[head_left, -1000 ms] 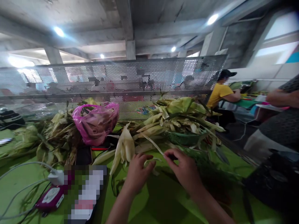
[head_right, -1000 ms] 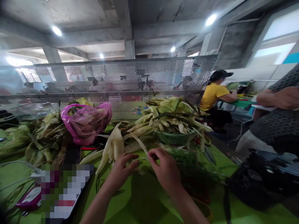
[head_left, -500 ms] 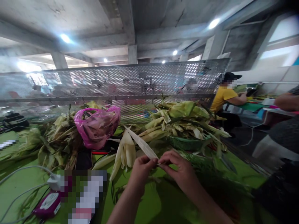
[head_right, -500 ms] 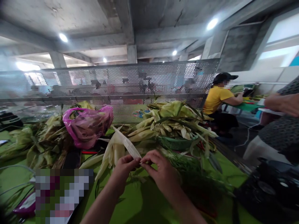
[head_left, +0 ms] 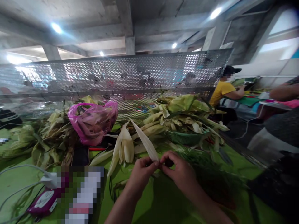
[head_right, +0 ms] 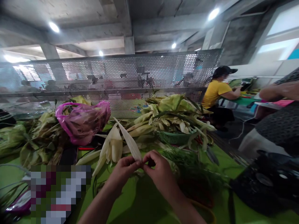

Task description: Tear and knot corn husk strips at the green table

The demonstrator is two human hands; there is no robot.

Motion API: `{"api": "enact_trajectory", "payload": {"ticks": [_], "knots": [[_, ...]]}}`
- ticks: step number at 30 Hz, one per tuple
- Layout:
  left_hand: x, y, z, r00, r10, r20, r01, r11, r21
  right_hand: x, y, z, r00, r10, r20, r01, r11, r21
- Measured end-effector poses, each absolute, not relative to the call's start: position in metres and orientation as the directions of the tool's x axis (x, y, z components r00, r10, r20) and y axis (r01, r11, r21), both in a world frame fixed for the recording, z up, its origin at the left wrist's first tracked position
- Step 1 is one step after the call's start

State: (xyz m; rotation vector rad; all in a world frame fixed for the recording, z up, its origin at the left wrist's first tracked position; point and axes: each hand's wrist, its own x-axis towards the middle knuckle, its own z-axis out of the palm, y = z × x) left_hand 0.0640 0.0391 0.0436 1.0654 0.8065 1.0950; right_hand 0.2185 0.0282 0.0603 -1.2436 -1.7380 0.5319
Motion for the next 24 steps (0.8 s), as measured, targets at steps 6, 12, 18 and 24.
{"api": "enact_trajectory", "payload": {"ticks": [6,12,18,24], "knots": [[0.0605,0.0416,0.0432,0.258,0.961,-0.098,-0.359,0.189,0.914,0.2227,0.0265,0.0623,-0.184,0.867,0.463,0.438,0.494,-0.751],[0.0591,0.0421,0.0435,0.251,0.964,-0.084,-0.369,0.175,0.913,0.2243,0.0278,0.0619,-0.216,0.833,0.509,0.467,0.546,-0.695],[0.0611,0.0441,0.0421,0.232,0.972,-0.027,-0.382,0.116,0.917,0.2232,0.0248,0.0654,-0.229,0.858,0.459,0.513,0.508,-0.693],[0.0639,0.0396,0.0461,0.260,0.959,0.109,-0.303,-0.026,0.953,0.2231,0.0246,0.0616,-0.188,0.893,0.410,0.535,0.443,-0.720]]}}
